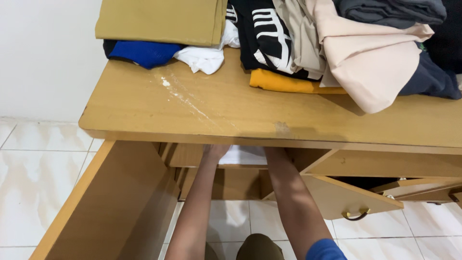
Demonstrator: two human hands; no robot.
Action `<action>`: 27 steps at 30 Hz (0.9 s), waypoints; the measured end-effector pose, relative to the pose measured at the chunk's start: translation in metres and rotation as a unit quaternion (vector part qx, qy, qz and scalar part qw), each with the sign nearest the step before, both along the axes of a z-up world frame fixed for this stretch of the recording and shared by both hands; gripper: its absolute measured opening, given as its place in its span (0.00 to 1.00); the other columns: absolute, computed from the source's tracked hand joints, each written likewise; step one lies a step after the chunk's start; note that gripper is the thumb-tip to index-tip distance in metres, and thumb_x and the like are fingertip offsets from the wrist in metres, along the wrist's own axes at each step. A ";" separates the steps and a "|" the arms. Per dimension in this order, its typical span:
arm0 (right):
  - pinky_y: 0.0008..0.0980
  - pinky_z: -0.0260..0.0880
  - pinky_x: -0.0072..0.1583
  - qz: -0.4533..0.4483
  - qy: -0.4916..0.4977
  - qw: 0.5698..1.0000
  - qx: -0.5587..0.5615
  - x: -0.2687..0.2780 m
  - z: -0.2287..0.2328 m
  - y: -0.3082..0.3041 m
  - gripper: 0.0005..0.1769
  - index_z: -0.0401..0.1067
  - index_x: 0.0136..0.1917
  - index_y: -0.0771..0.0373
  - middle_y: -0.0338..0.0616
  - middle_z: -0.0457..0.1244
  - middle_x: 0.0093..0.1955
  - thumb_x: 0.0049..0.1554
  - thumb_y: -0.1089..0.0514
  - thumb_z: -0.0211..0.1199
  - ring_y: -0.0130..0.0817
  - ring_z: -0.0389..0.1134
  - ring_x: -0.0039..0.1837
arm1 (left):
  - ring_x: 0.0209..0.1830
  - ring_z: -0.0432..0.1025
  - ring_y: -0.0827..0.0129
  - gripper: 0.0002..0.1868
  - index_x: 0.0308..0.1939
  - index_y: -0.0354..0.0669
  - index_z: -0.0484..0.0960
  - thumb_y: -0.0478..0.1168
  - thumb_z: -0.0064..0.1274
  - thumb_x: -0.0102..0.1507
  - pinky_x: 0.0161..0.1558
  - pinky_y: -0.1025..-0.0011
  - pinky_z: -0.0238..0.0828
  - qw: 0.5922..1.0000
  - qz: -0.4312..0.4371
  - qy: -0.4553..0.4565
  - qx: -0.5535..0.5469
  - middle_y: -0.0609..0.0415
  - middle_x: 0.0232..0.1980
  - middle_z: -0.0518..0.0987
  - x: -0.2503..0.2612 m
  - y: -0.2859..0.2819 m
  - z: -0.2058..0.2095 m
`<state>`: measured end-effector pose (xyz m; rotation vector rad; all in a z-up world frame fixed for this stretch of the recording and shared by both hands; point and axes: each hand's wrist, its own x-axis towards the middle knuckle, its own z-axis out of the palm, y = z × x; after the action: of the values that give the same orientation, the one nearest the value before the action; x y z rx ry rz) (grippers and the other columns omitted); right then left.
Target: The person folds various garments on a wooden table and places them into a drawer. They handle shirts, pants, and patterned fabrics, folding each item neatly before stacking or storing them.
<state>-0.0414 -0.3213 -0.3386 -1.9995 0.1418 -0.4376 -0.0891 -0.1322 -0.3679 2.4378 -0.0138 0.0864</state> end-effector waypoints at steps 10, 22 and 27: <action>0.50 0.60 0.70 -0.002 -0.032 0.999 -0.005 0.013 -0.003 0.002 0.30 0.62 0.73 0.57 0.51 0.59 0.73 0.61 0.45 0.52 0.51 0.59 0.72 | 0.69 0.65 0.48 0.37 0.68 0.50 0.74 0.66 0.48 0.62 0.65 0.50 0.63 0.995 -0.022 -0.093 0.040 0.46 0.71 0.71 0.014 0.002 -0.052; 0.52 0.59 0.71 0.024 0.040 0.965 -0.257 -0.057 -0.024 0.033 0.29 0.66 0.71 0.56 0.50 0.61 0.72 0.63 0.42 0.49 0.52 0.60 0.73 | 0.61 0.73 0.45 0.22 0.60 0.46 0.80 0.49 0.50 0.65 0.58 0.51 0.72 0.998 0.005 -0.003 0.063 0.42 0.62 0.79 0.009 0.000 -0.027; 0.52 0.58 0.72 0.022 0.079 0.916 -0.392 -0.072 -0.037 0.045 0.28 0.67 0.71 0.56 0.50 0.61 0.72 0.64 0.41 0.48 0.53 0.60 0.73 | 0.60 0.71 0.43 0.22 0.59 0.43 0.80 0.48 0.48 0.65 0.57 0.49 0.70 0.999 0.009 -0.033 0.043 0.39 0.61 0.77 0.011 0.000 -0.026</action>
<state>-0.1139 -0.2764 -0.3752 -2.8271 0.0149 -0.3241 -0.0779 -0.1325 -0.3937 2.5206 -0.0263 0.1765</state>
